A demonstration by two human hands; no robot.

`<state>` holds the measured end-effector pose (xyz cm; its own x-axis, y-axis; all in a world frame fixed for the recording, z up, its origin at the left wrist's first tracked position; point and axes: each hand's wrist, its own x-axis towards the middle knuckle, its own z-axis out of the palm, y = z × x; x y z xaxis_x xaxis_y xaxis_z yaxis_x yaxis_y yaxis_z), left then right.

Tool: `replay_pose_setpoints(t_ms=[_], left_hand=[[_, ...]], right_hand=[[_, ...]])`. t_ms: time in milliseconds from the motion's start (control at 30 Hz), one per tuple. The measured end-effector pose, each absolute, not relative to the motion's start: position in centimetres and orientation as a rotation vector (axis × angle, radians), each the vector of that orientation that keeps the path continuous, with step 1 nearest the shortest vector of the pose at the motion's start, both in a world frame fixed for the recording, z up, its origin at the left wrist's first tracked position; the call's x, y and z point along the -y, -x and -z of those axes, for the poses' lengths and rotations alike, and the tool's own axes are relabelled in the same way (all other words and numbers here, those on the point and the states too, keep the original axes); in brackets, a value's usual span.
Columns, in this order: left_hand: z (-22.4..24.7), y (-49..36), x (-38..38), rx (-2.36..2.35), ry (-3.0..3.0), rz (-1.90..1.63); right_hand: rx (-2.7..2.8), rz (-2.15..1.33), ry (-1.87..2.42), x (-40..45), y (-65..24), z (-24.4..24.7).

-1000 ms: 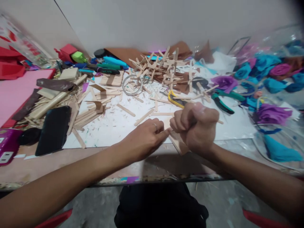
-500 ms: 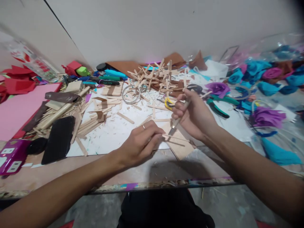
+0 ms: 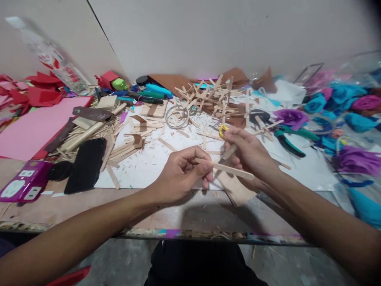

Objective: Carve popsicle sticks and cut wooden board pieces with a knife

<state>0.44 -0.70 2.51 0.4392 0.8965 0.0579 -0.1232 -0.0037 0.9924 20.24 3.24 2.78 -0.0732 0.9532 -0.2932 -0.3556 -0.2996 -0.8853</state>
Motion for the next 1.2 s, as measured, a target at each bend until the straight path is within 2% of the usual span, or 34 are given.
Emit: replay_pose_setpoints(t_ms=[167,367,800,933,1100,1200], left_hand=[[-2.3,-0.3,0.5,-0.744,-1.295,-0.935],[-2.2,-0.5,0.9,-0.828,-1.306,-0.859],[-1.0,-0.9,0.2,-1.073,-1.381,-0.627],[-0.6,-0.7,0.3,-1.086,-1.598,-0.666],[0.8,-0.5,0.4,-0.878,-2.152,-0.929],[1.5,-0.4,0.5,-0.779,-2.283,-0.978]], right_hand=[[0.814,-1.504,1.123,-3.4,-20.3,-2.7],[0.939,-0.914,0.927,-5.7,-23.5,-3.6],[1.194,-0.816,0.794,-4.6,-22.4,-2.8],[1.294,-0.760,0.845,-4.9,-22.4,-2.5],[1.377,-0.455,0.865,-4.0,-22.2,-3.0],[1.431,-0.475,0.810,-3.1,-21.9,-3.1]])
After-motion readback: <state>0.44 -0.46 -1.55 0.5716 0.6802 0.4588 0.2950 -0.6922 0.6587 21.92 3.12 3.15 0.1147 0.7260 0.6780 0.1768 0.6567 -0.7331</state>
